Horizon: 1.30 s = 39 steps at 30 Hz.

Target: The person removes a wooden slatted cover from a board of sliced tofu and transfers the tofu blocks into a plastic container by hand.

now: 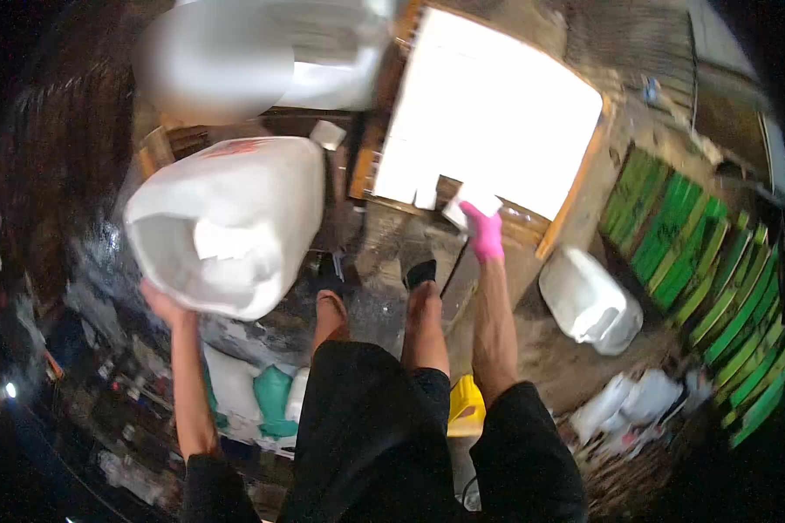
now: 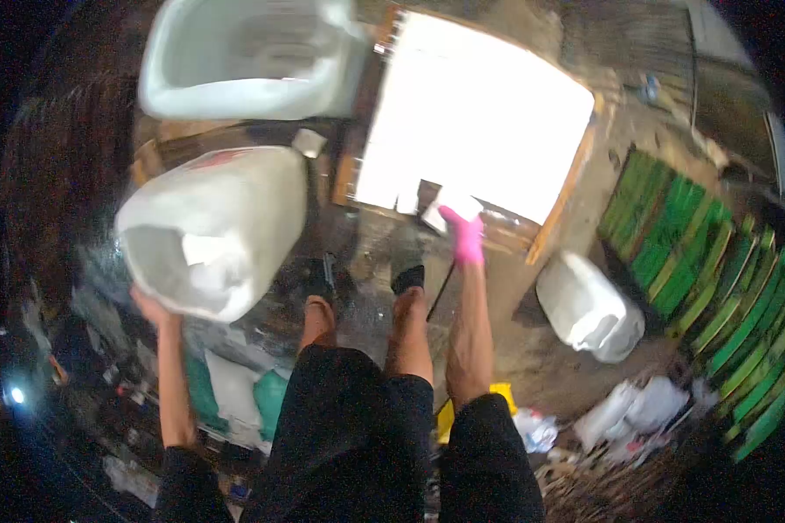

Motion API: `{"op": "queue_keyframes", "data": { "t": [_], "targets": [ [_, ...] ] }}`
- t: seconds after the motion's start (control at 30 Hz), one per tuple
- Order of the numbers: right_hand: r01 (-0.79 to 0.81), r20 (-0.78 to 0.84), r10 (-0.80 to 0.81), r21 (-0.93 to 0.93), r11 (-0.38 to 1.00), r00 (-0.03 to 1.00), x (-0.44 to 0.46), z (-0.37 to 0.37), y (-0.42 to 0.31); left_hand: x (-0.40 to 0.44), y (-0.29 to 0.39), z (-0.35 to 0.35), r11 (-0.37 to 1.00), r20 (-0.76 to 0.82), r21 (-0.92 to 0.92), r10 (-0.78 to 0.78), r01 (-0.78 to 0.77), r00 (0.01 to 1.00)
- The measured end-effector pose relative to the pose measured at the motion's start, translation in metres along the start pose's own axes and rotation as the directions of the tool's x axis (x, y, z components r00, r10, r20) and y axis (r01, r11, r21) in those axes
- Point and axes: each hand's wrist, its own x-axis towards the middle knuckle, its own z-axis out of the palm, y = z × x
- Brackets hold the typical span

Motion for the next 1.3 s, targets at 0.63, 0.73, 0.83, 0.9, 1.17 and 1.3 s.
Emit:
{"op": "queue_keyframes", "data": {
  "t": [0.63,0.73,0.83,0.9,1.17,1.3],
  "targets": [
    [0.778,0.767,-0.196,-0.627,-0.031,0.611,-0.266,0.378,-0.090,-0.009,0.020,0.017,0.994,-0.181,-0.056,0.080,-0.091,0.980],
    [0.639,0.714,-0.198,-0.694,-0.331,0.672,-0.222,0.390,-0.076,-0.010,0.018,0.019,0.995,-0.180,-0.024,0.093,-0.099,0.979],
    [0.485,0.661,-0.378,-0.742,-0.463,0.649,-0.197,0.378,-0.063,-0.009,0.023,0.015,0.994,-0.186,0.004,0.104,-0.105,0.977],
    [0.380,0.584,-0.408,-0.792,-0.478,0.702,-0.183,0.378,-0.068,-0.008,0.031,0.011,0.993,-0.190,0.015,0.118,-0.117,0.975],
    [0.174,0.133,0.124,-0.887,-0.428,0.983,-0.136,0.399,-0.104,-0.003,0.027,0.007,0.984,-0.162,0.070,0.172,-0.162,0.972],
    [0.373,0.323,0.186,-0.796,-0.476,0.928,-0.082,0.365,-0.094,-0.004,0.023,0.009,0.980,-0.175,0.051,0.197,-0.191,0.965]
  ]
}}
